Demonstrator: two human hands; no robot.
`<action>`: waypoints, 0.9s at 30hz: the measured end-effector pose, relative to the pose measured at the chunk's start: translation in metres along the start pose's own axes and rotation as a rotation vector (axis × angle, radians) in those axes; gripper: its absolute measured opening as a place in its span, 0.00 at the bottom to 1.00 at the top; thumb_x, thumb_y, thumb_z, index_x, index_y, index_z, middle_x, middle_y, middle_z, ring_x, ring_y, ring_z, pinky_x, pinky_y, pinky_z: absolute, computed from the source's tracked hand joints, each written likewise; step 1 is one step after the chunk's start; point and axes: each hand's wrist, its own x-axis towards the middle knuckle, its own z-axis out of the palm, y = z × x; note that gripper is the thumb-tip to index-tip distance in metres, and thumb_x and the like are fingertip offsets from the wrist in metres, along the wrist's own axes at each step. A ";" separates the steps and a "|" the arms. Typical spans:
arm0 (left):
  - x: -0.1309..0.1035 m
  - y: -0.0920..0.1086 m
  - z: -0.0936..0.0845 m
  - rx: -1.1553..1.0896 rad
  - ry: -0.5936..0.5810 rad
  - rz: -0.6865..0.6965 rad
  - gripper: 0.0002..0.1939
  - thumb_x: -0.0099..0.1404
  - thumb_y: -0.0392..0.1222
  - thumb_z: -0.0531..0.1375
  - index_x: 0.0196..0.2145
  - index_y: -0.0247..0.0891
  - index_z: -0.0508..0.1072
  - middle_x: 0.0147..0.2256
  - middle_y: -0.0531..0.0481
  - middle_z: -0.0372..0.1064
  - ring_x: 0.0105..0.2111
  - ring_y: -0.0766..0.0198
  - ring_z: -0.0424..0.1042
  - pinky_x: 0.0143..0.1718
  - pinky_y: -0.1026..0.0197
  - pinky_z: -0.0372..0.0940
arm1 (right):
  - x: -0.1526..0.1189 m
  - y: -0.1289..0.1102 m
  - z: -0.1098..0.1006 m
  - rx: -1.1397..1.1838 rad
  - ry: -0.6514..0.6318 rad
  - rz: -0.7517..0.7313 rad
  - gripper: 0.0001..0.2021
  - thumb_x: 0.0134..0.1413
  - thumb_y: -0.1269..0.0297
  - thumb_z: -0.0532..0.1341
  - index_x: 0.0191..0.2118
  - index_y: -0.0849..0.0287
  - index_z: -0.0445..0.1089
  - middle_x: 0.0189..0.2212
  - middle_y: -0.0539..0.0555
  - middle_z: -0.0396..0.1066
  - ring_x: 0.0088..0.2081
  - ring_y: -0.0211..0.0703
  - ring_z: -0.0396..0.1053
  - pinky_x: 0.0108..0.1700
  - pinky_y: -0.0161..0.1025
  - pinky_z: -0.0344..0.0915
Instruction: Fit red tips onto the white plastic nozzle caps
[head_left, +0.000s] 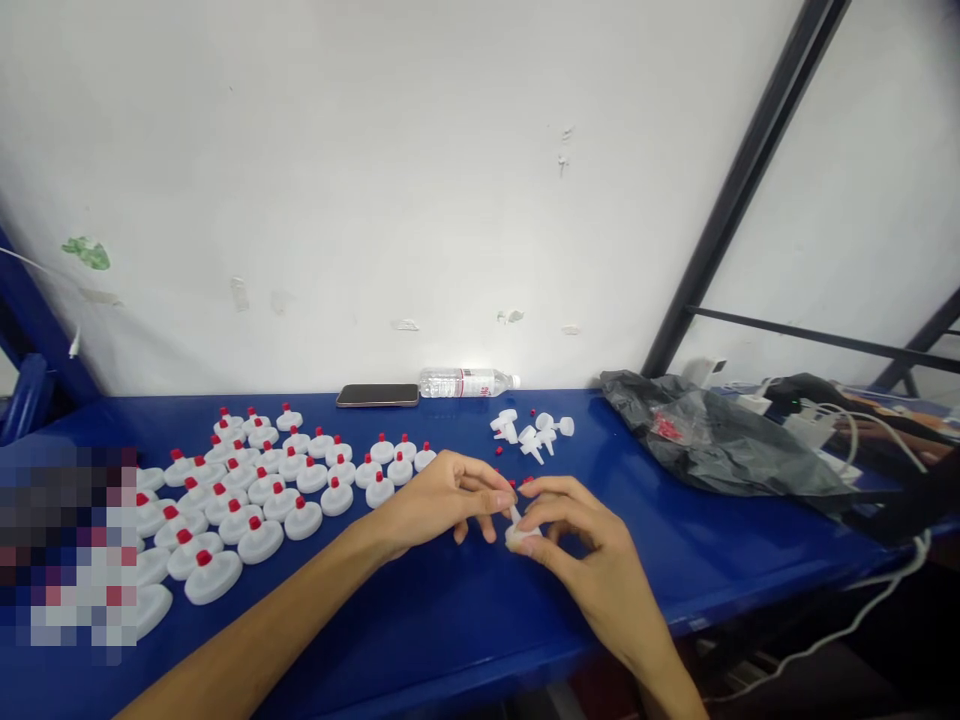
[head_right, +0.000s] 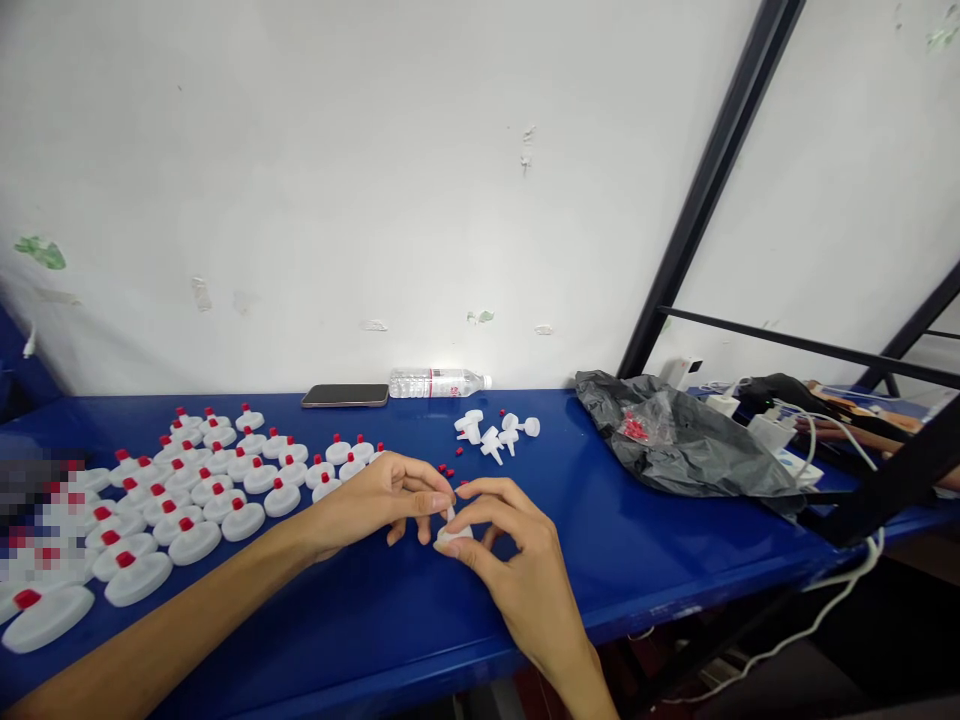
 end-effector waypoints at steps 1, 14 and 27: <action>0.000 -0.001 0.000 -0.009 0.009 0.004 0.20 0.62 0.54 0.69 0.40 0.32 0.80 0.34 0.45 0.79 0.27 0.66 0.76 0.20 0.69 0.60 | 0.000 0.001 0.000 0.005 0.002 0.016 0.02 0.59 0.63 0.71 0.34 0.50 0.81 0.45 0.51 0.78 0.40 0.44 0.75 0.36 0.35 0.69; 0.002 -0.008 0.004 -0.022 0.033 -0.017 0.15 0.64 0.50 0.67 0.39 0.34 0.82 0.38 0.45 0.81 0.27 0.68 0.76 0.21 0.69 0.60 | -0.002 0.004 -0.006 0.227 -0.107 0.202 0.07 0.65 0.57 0.66 0.43 0.53 0.76 0.38 0.49 0.77 0.40 0.42 0.74 0.45 0.35 0.68; 0.003 -0.009 0.005 -0.016 0.040 0.018 0.19 0.61 0.52 0.70 0.40 0.32 0.82 0.34 0.45 0.80 0.28 0.64 0.79 0.20 0.69 0.60 | 0.001 0.014 -0.004 0.355 -0.043 0.215 0.13 0.57 0.59 0.72 0.45 0.51 0.73 0.43 0.49 0.76 0.39 0.40 0.76 0.44 0.34 0.71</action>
